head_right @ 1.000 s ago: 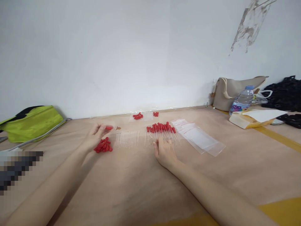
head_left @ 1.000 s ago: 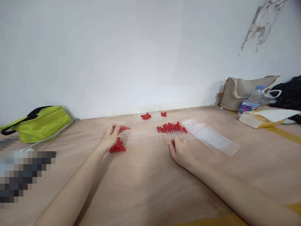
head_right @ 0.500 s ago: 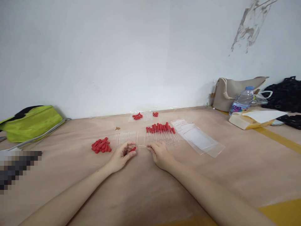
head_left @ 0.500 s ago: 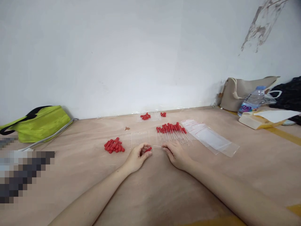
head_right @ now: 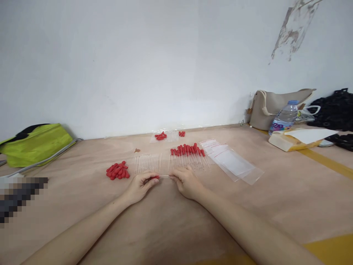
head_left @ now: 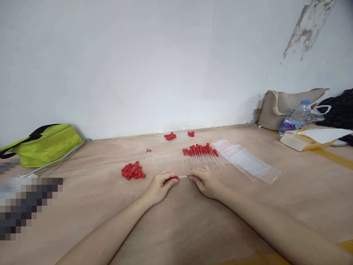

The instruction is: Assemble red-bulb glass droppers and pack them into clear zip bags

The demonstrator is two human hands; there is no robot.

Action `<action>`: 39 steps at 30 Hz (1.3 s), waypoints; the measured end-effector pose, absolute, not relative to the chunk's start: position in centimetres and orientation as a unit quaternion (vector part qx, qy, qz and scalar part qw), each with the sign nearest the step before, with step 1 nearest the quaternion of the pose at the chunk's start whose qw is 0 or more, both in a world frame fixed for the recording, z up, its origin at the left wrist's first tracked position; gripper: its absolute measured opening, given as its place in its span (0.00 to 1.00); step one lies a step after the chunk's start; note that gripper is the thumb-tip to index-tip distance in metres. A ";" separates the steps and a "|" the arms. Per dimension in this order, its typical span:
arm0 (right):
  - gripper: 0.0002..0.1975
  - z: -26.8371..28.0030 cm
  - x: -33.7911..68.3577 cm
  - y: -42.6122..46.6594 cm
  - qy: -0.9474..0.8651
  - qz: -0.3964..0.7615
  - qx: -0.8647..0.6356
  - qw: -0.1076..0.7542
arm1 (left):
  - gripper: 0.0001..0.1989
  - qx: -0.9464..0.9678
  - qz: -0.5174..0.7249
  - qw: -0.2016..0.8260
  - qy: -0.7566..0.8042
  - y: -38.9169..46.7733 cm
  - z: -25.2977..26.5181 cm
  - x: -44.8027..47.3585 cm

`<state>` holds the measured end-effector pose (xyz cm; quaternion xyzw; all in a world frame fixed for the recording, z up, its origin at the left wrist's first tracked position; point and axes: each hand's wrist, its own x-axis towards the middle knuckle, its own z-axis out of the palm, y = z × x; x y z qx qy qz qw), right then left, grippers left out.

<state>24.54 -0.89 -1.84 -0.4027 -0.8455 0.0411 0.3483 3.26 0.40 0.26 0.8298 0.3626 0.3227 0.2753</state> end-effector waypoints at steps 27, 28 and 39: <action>0.09 -1.9 23.6 -1.8 -0.871 -0.069 -0.362 0.325 | 0.10 0.892 0.253 0.194 0.320 -0.6 0.2 3.4; 0.09 -1.9 23.6 -1.8 -0.870 -0.068 -0.366 0.324 | 0.11 0.889 0.258 0.196 0.323 -0.5 0.2 3.4; 0.07 -1.1 23.9 -2.1 -0.872 -0.208 -0.378 0.232 | 0.12 0.896 0.267 0.191 0.300 0.7 -0.1 3.2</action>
